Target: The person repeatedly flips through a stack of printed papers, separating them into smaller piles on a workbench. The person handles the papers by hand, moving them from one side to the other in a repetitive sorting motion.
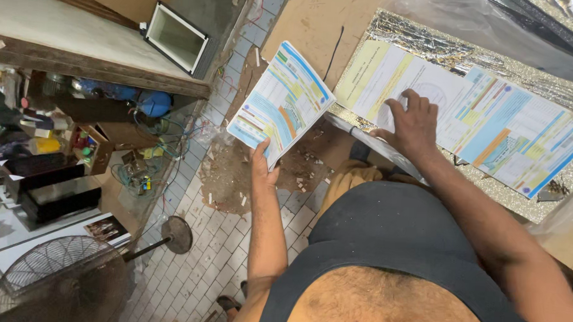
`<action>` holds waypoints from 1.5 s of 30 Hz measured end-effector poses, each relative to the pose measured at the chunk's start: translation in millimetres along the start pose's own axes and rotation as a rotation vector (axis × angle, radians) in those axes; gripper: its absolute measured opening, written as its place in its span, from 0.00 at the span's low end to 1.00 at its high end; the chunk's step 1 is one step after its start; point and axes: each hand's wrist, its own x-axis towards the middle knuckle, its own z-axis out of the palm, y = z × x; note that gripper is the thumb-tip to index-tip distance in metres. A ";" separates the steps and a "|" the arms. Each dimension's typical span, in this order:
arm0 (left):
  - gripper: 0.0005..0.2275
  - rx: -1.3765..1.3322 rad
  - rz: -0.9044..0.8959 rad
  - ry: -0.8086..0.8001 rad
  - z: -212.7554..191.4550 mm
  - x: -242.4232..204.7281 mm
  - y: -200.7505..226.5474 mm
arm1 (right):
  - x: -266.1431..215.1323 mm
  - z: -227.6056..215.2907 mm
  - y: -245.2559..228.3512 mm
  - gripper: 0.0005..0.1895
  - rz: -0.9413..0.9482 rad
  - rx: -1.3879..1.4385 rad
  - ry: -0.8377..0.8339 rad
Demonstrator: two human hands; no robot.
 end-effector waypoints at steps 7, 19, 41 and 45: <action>0.30 0.007 0.018 -0.138 2.7 49.5 18.4 | 7.1 32.4 0.9 0.10 0.094 0.008 0.004; 0.25 0.560 -0.017 -0.387 56.6 95.6 -31.8 | 26.6 -58.4 -23.1 0.26 0.544 1.876 0.443; 0.36 1.004 0.281 -0.938 88.9 124.2 -46.3 | 85.9 -49.7 -1.4 0.17 0.574 0.550 -0.709; 0.38 0.934 0.416 -0.914 76.7 139.9 -68.9 | 114.0 -25.7 -11.4 0.16 0.651 0.172 -0.751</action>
